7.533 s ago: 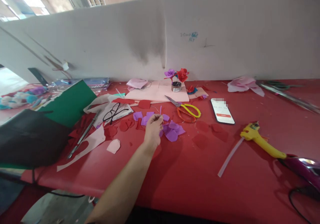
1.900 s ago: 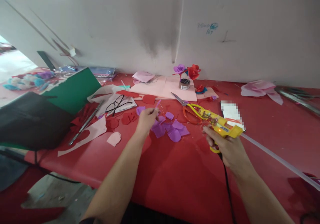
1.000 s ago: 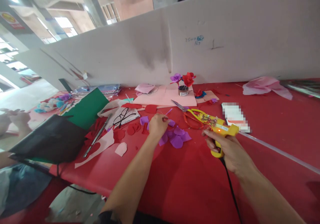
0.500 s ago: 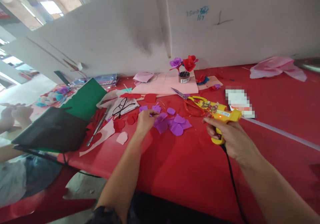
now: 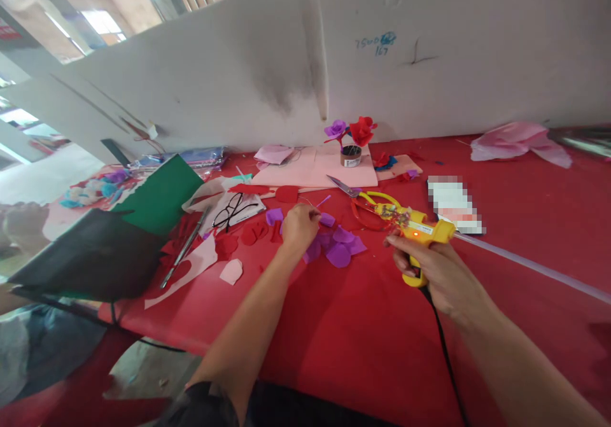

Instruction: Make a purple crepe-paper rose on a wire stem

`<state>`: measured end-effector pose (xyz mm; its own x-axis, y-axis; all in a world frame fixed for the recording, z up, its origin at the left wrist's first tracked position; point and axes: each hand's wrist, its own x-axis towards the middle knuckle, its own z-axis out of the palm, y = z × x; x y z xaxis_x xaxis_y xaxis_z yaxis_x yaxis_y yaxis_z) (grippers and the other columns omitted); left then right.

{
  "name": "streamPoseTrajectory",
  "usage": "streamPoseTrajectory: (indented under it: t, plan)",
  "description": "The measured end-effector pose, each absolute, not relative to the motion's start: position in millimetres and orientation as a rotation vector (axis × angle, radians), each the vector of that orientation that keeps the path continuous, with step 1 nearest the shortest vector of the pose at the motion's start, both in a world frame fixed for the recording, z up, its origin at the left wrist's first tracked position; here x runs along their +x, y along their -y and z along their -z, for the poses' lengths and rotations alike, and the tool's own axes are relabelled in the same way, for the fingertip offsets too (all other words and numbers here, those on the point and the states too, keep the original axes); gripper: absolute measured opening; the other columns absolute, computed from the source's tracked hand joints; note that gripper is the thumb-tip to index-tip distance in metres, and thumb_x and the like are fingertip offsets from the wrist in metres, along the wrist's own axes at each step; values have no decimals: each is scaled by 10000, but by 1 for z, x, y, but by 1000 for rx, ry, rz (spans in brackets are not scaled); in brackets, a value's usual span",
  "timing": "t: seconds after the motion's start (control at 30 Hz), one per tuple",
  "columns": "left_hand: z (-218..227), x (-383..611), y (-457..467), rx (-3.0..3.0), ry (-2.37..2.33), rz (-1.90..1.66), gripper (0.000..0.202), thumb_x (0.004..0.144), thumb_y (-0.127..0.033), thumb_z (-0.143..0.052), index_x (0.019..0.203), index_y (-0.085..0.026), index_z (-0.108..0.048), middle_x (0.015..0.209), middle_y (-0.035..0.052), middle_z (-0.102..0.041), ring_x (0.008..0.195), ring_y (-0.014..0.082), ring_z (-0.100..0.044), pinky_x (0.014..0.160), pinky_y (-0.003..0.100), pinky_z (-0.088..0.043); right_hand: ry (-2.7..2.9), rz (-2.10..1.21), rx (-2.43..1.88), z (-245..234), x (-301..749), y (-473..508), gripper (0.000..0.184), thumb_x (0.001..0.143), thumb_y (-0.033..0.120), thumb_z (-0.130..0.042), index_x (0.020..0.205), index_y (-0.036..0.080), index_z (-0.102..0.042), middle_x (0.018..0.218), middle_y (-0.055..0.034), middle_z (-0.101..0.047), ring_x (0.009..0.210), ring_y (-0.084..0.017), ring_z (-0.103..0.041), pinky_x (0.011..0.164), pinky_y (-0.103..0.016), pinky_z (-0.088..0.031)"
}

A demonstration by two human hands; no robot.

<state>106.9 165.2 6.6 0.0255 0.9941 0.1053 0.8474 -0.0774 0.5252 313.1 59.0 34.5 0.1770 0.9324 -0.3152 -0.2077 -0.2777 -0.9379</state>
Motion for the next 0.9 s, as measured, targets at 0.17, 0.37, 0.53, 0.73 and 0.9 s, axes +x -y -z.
streamPoseTrajectory:
  t: [0.17,0.37,0.53,0.73,0.9]
  plan:
    - [2,115,-181,1973,-1833,-569,151,698,-216,-723,849,-206,-734,906,50,-730,826,169,-650,732,258,-474,759,-1344,-1386,-32,315,-59,269,665,378,-731,745,190,-556,468,49,-461,443,-76,-365,400,-201,-249]
    - [7,114,-179,1937,-1779,-735,69,737,-143,-666,765,-189,-709,812,29,-726,757,140,-639,706,244,-465,795,-1346,-1372,-29,318,-59,261,691,378,-721,765,184,-564,487,44,-469,446,-81,-368,403,-214,-252]
    - [10,115,-180,1999,-1773,-679,24,739,-189,-680,748,-187,-702,853,37,-711,786,146,-635,748,256,-465,806,-1344,-1381,-28,318,-60,244,713,378,-709,770,195,-559,487,50,-463,444,-78,-360,407,-211,-255]
    - [12,118,-180,2076,-1758,-563,117,779,-121,-583,723,-186,-663,889,37,-667,802,134,-614,764,241,-457,803,-1346,-1386,-24,320,-61,234,718,363,-711,772,187,-568,491,44,-473,448,-81,-369,409,-213,-258]
    - [12,111,-186,2095,-1666,-755,97,788,-106,-577,753,-161,-649,869,42,-641,800,133,-599,776,240,-454,810,-1345,-1387,-22,321,-61,231,730,368,-703,779,186,-569,492,45,-468,454,-78,-362,411,-207,-256]
